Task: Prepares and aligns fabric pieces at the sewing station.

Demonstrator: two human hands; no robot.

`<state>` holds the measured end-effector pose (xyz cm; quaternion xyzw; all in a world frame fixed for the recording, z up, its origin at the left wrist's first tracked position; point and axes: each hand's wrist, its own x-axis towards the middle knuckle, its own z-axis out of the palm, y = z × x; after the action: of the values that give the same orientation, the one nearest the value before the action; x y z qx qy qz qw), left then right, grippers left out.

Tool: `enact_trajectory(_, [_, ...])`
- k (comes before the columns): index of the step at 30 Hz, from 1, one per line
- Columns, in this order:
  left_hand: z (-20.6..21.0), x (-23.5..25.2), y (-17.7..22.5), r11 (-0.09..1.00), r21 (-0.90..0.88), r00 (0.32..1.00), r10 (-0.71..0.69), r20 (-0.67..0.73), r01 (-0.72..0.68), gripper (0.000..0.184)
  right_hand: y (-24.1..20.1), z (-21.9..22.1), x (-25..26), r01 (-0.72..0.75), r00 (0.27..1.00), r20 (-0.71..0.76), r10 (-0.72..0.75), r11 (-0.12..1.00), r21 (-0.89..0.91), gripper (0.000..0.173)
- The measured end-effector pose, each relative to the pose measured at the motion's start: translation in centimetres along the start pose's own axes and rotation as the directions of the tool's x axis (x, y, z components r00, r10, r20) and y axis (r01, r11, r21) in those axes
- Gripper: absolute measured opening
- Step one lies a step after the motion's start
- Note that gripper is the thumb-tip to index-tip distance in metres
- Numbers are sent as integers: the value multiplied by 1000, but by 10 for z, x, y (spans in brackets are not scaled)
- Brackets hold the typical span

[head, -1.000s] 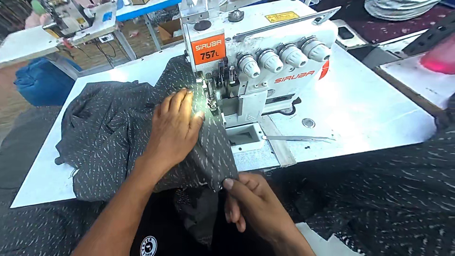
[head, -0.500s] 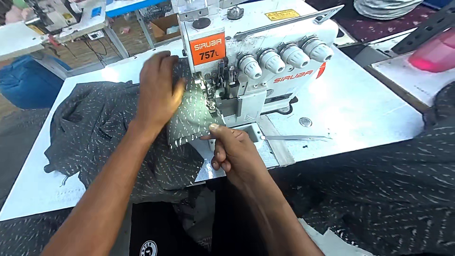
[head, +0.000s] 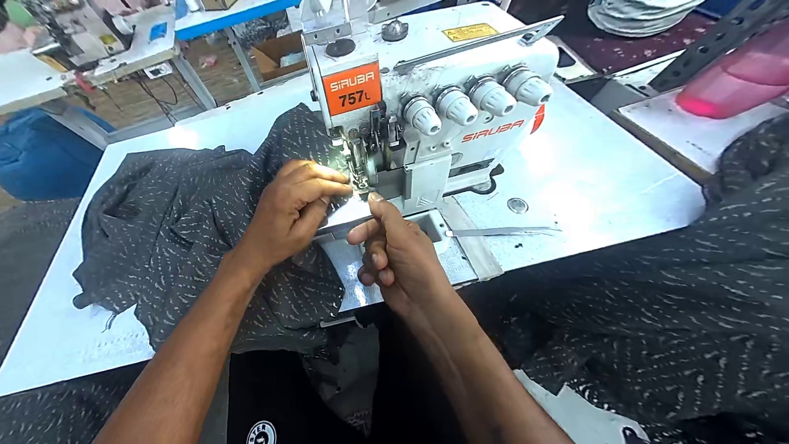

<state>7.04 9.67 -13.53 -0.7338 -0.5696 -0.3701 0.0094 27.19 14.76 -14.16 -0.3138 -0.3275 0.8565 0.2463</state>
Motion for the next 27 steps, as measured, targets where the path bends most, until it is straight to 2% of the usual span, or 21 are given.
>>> enact_trajectory(2, [-6, -2, -13, 1000, 23, 1000, -2, 2, 2, 37, 4, -12, -8, 35, 998, 60, -29, 994, -103, 57])
enact_trajectory(3, [-8, -6, -13, 998, 70, 1000, -10, 12, 9, 38, 9, -19, -17, 113, 992, 81, -98, 970, -216, 55])
enact_trajectory(4, [-11, -11, -5, 987, 158, 999, -25, 36, 19, 45, 15, -26, -26, 251, 968, 86, -235, 903, -350, 50])
enact_trajectory(5, [-11, -15, 11, 967, 253, 997, -38, 62, 22, 51, 21, -33, -32, 429, 895, 111, -432, 764, -483, 39])
enact_trajectory(6, [-8, -20, 29, 948, 319, 997, -40, 66, 17, 49, 26, -39, -32, 589, 764, 189, -617, 548, -594, 26])
enact_trajectory(7, [-2, -26, 44, 934, 357, 999, -25, 48, 7, 36, 27, -42, -26, 663, 628, 294, -721, 297, -688, 19])
enact_trajectory(8, [4, -32, 56, 934, 357, 1000, -10, 11, 5, 24, 25, -40, -20, 640, 549, 390, -739, 71, -765, 27])
enact_trajectory(9, [8, -36, 66, 947, 321, 999, -22, -26, 29, 19, 22, -35, -15, 570, 547, 459, -700, -91, -817, 38])
enact_trajectory(10, [9, -37, 76, 966, 245, 996, -65, -64, 79, 17, 18, -29, -9, 505, 565, 502, -655, -206, -838, 42])
enact_trajectory(11, [10, -38, 85, 979, 143, 986, -134, -96, 147, 16, 16, -26, -4, 473, 568, 525, -634, -271, -839, 41])
enact_trajectory(12, [13, -38, 94, 975, 26, 970, -214, -118, 218, 15, 14, -27, -2, 475, 554, 528, -644, -277, -835, 36])
enact_trajectory(14, [26, -33, 104, 942, -152, 929, -324, -181, 299, 11, 9, -36, 6, 526, 503, 462, -730, -166, -834, 28])
enact_trajectory(15, [36, -26, 105, 936, -179, 910, -341, -236, 304, 10, 7, -38, 10, 542, 495, 402, -770, -88, -835, 26])
enact_trajectory(17, [51, -11, 104, 934, -192, 873, -352, -337, 302, 10, 5, -34, 15, 559, 522, 287, -803, 68, -826, 25])
enact_trajectory(19, [51, -2, 104, 938, -181, 866, -344, -363, 296, 13, 3, -28, 14, 574, 548, 250, -798, 142, -806, 27])
enact_trajectory(22, [30, -22, 98, 978, -93, 922, -207, -326, 186, 13, 8, -38, -14, 589, 525, 334, -783, 51, -806, 36])
enact_trajectory(23, [19, -33, 95, 987, -69, 943, -156, -294, 142, 13, 13, -46, -24, 612, 529, 349, -774, 62, -789, 36])
enact_trajectory(25, [0, -52, 85, 996, -54, 975, -82, -207, 72, 12, 19, -54, -28, 659, 591, 367, -719, 168, -733, 32])
enact_trajectory(27, [-18, -68, 86, 989, -116, 995, -94, -23, 90, 15, 27, -48, -26, 651, 717, 424, -554, 315, -690, 42])
